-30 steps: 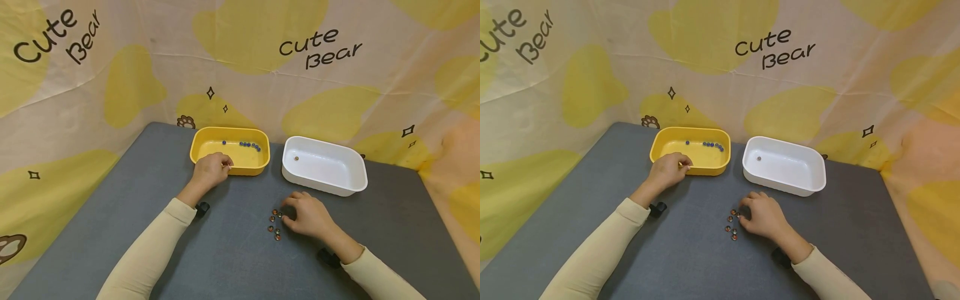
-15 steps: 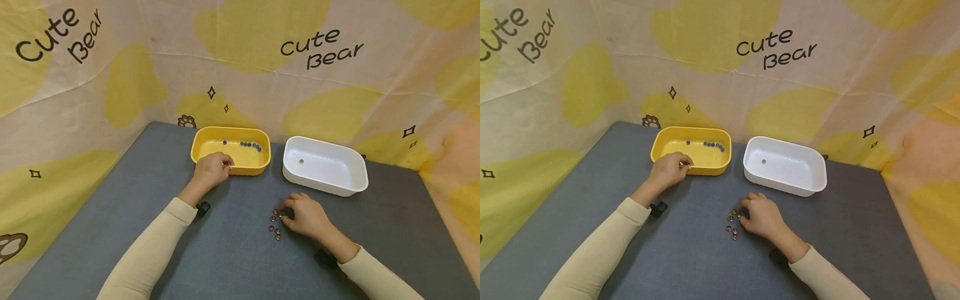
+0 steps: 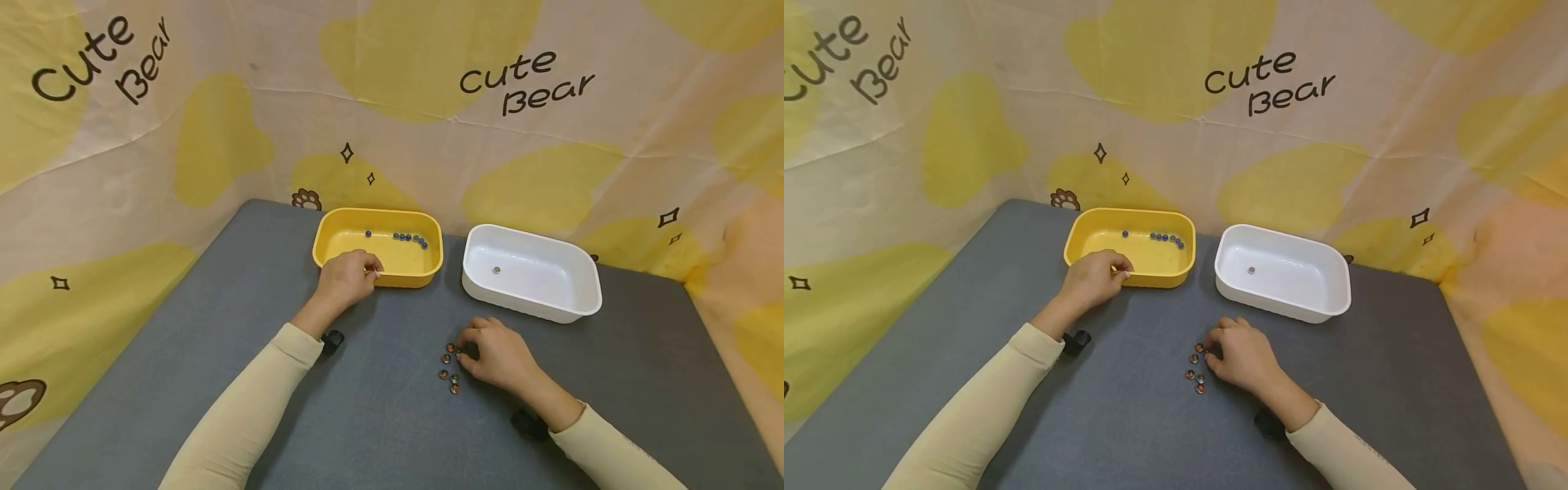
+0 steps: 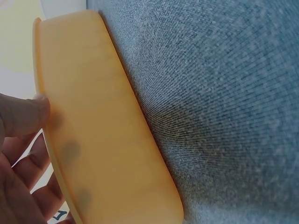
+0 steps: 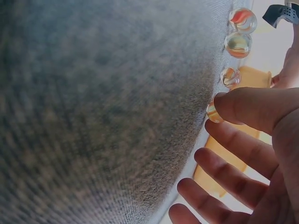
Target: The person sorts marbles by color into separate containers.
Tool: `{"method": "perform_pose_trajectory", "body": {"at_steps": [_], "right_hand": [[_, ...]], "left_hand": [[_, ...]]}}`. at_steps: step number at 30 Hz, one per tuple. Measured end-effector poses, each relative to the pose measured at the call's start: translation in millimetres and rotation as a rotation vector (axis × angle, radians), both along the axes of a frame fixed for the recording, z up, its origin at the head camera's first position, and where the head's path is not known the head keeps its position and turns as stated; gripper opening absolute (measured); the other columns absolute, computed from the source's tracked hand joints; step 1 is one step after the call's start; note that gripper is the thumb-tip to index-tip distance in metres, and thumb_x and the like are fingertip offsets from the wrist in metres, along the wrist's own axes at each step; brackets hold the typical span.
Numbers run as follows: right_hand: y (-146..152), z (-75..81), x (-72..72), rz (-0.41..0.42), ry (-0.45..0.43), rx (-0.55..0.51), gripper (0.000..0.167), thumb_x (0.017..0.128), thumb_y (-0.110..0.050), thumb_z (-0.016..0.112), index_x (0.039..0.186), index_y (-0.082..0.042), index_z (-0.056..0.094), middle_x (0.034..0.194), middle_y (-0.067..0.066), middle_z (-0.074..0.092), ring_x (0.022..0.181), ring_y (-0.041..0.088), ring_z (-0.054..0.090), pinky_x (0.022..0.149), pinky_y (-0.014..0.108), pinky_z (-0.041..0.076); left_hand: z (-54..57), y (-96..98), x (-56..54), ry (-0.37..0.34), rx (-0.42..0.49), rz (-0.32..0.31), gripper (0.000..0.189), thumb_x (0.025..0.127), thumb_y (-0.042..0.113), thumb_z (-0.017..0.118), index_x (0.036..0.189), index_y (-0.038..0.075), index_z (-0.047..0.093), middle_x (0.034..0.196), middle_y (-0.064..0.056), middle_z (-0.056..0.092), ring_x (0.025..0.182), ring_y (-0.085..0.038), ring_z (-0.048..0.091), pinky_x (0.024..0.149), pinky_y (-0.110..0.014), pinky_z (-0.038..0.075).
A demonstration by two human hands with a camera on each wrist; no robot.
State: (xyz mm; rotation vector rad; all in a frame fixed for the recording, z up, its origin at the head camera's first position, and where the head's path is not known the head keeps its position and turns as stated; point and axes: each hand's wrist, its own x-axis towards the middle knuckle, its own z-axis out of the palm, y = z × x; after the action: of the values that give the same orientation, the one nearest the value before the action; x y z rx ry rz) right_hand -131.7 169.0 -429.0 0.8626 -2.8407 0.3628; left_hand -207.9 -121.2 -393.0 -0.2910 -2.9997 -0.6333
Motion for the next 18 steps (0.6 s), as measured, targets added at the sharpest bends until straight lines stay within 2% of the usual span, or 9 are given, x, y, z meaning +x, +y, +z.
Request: {"method": "perform_pose_trajectory", "body": {"at_steps": [18], "right_hand": [[5,14.4,-2.9,-0.014,-0.014,-0.022,0.014,0.072,-0.026,0.08,0.082,-0.023,0.072,0.089,-0.006,0.064,0.083,0.017,0.058,0.065,0.034,0.049]], "left_hand": [[-0.2,-0.5,-0.6,0.008,0.002,-0.001,0.012,0.089,0.026,0.066,0.097,0.021,0.074,0.096,0.003,0.07,0.081,-0.018,0.064,0.072,-0.038,0.052]]}}
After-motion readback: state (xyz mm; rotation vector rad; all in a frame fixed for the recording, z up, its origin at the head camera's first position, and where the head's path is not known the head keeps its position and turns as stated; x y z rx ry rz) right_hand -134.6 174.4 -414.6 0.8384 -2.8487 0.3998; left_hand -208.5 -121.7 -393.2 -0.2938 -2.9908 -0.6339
